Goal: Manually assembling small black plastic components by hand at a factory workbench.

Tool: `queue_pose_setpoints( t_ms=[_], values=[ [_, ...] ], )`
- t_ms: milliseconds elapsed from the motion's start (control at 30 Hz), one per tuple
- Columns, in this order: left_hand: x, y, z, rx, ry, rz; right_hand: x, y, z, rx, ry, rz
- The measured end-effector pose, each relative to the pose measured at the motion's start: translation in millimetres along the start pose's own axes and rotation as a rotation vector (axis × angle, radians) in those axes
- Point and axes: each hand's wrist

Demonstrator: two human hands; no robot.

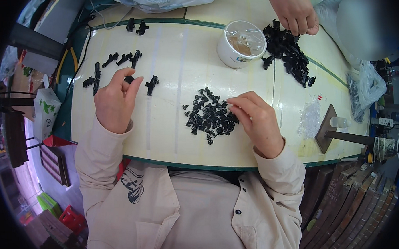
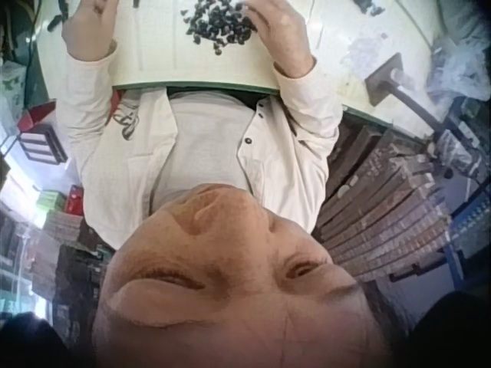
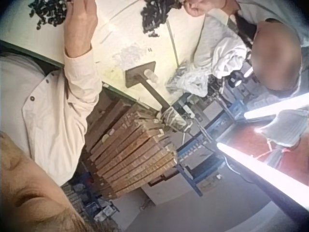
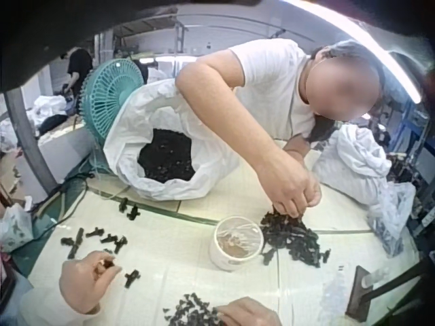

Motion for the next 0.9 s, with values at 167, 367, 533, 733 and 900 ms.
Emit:
queue_pose_setpoints(
  t_ms=[167,367,533,733,900],
  values=[
    [5,-49,-16,-0.337,0.069,-0.219,3,-5,-9,-0.146,0.089,0.059],
    [-7,-79,-46,-0.522,0.332,-0.420,-5,-13,5,-0.022,0.053,-0.037],
    [-10,-82,-58,-0.711,0.500,-0.253,-8,-11,20,0.231,-0.010,-0.099],
    [-6,-74,-55,-0.540,0.338,-0.341,-4,-7,15,0.054,0.061,-0.204],
    [-9,-74,-62,-0.534,0.327,-0.390,-6,-13,8,-0.024,0.145,-0.152]
  ],
)
Point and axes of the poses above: each hand's wrist, its own x-axis towards the middle knuckle, its own z-axis out of the back of the hand, y = z × x, and after that the axes turned 1 degree about -x, right-handed
